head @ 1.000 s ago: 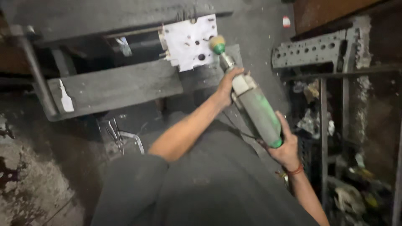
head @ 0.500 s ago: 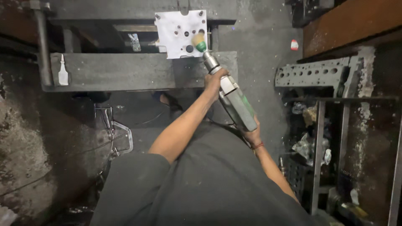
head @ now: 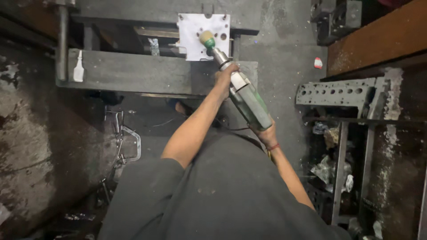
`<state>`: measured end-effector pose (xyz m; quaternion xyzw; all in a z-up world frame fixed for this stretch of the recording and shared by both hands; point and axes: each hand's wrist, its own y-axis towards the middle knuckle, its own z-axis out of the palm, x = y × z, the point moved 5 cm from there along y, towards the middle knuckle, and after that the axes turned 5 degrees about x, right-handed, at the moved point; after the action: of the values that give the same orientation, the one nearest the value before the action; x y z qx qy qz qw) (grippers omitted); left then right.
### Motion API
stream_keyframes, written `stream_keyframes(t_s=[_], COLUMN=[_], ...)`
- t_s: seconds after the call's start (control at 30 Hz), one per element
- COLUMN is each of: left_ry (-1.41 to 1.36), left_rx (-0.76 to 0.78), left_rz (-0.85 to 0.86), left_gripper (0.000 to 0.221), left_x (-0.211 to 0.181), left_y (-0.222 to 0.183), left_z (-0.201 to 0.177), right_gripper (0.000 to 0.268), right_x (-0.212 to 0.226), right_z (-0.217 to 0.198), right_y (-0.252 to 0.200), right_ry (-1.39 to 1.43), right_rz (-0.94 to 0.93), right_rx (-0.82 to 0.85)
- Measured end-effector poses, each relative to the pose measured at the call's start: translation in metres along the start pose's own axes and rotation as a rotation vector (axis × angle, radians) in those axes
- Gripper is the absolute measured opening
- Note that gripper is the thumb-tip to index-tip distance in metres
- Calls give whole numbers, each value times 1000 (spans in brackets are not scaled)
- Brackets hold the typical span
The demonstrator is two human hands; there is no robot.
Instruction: The person uses a power drill with a wire brush attachment to clean the surfaces of a metal engine cylinder head, then removes small components by hand and using a tool.
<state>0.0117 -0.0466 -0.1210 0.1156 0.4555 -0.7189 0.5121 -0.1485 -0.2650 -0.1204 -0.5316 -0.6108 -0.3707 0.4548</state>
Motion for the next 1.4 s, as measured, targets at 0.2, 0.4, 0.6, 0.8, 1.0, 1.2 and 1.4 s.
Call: stream_keyframes(t_s=[0.2,0.4,0.6,0.8,1.0,1.2,1.4], left_ry=[49,164,111,35,1,37,79], left_rx=[9,23,7,-38,-119,-76,-27], left_rz=[1,22,-21,-10,45,-10,-12], left_gripper=[26,28,25,24,24,26,28], left_x=[32,45,32,8,7,23,25], left_y=[9,-6,-16,-22,-37,-29,-24], left_z=[-8,12,9,-9,-14,-4,10], right_gripper=[55,61,51,56,60,64,64], right_x=[-23,-54,-43,0,4,20,27], right_z=[-3,-14,-13,2,1,-19,-22], right_y=[-28,-51,-43,-20,-16,-30,-37], right_ry=[-49,-174,-290,-82,-13,-55,70], right_rz=[-40,-51,-99,19,88,72,57], right_rx=[33,-14,52,101,183,151,88])
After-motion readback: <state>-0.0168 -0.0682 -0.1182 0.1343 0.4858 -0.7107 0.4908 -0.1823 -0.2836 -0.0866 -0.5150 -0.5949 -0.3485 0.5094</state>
